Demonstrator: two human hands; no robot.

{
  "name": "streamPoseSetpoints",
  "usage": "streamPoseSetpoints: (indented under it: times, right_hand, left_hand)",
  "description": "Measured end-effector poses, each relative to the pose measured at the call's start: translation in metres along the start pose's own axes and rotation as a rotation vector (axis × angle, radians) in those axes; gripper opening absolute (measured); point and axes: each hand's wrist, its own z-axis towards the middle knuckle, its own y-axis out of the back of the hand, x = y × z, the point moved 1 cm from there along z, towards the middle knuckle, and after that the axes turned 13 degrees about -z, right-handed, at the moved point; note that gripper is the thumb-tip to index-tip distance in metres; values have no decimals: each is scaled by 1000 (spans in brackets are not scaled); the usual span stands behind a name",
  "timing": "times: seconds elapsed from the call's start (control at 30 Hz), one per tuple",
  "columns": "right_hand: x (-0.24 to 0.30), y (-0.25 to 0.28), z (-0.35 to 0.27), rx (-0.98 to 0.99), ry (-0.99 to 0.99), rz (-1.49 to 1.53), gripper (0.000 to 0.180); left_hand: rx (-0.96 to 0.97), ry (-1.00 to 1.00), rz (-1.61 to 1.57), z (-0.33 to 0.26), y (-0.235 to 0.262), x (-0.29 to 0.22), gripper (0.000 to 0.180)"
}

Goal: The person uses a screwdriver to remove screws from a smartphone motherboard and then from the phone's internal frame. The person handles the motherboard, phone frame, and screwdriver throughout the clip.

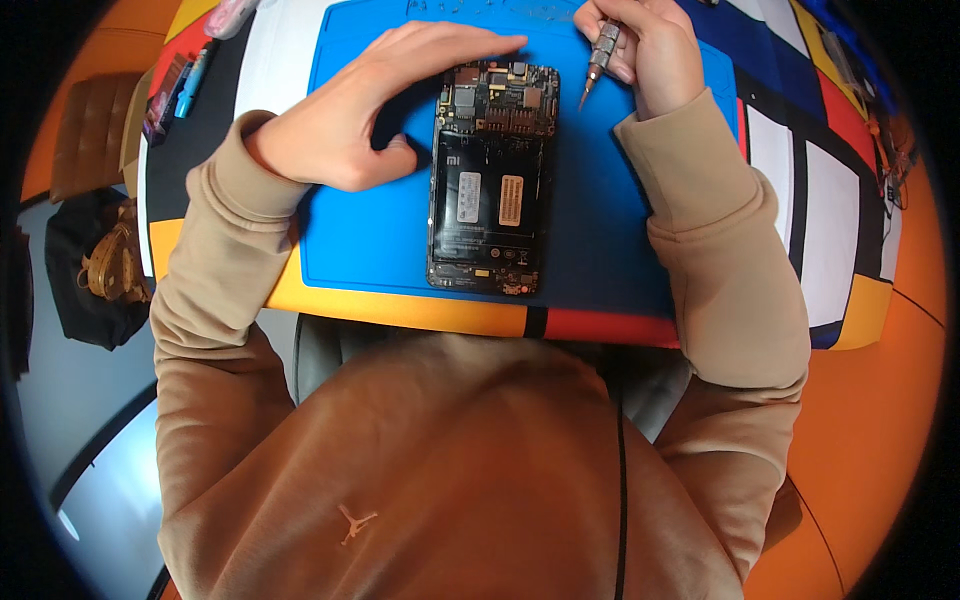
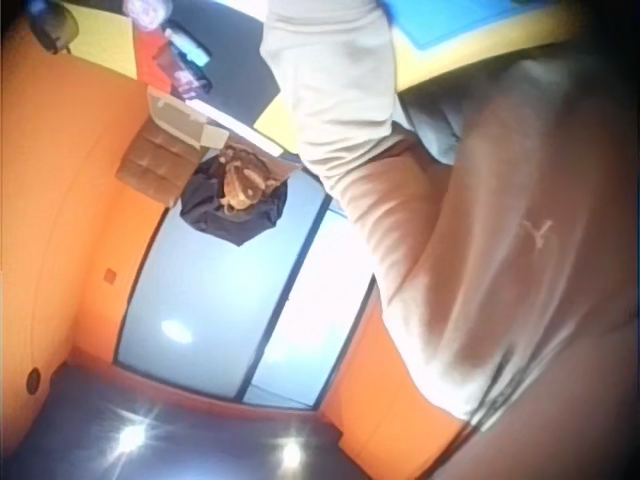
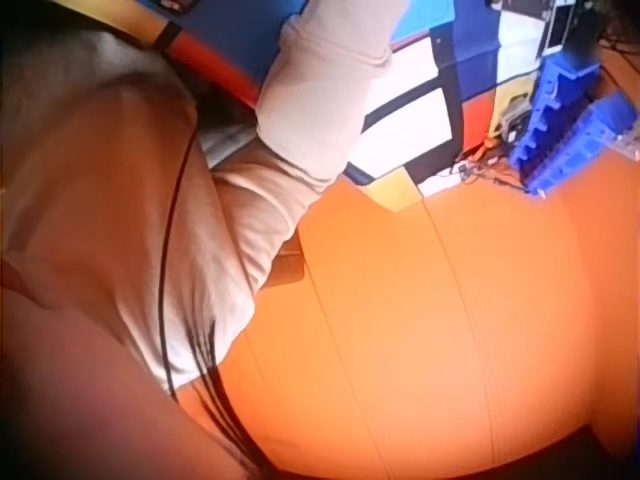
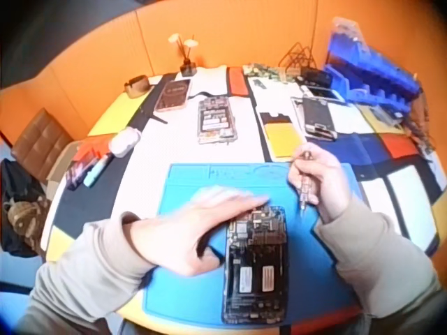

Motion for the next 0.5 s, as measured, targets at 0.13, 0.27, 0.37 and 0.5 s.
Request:
streamPoseSetpoints:
  times: [0.13,0.27,0.37,0.5]
  right_hand:
    - [25,-5,-7,147,-20,-98,14]
    - [46,-4,-23,391,-140,-629,17]
    - [48,-14,-37,372,63,-758,15]
    - [52,-20,-45,310,-144,-644,13]
  left_hand:
    - [-23,-46,-10,-2,0,0,88]
    - [50,11,-160,-2,6,-2,95]
    - [162,96,-228,-3,13,-1,100]
    - [158,93,-268,-3,13,-2,102]
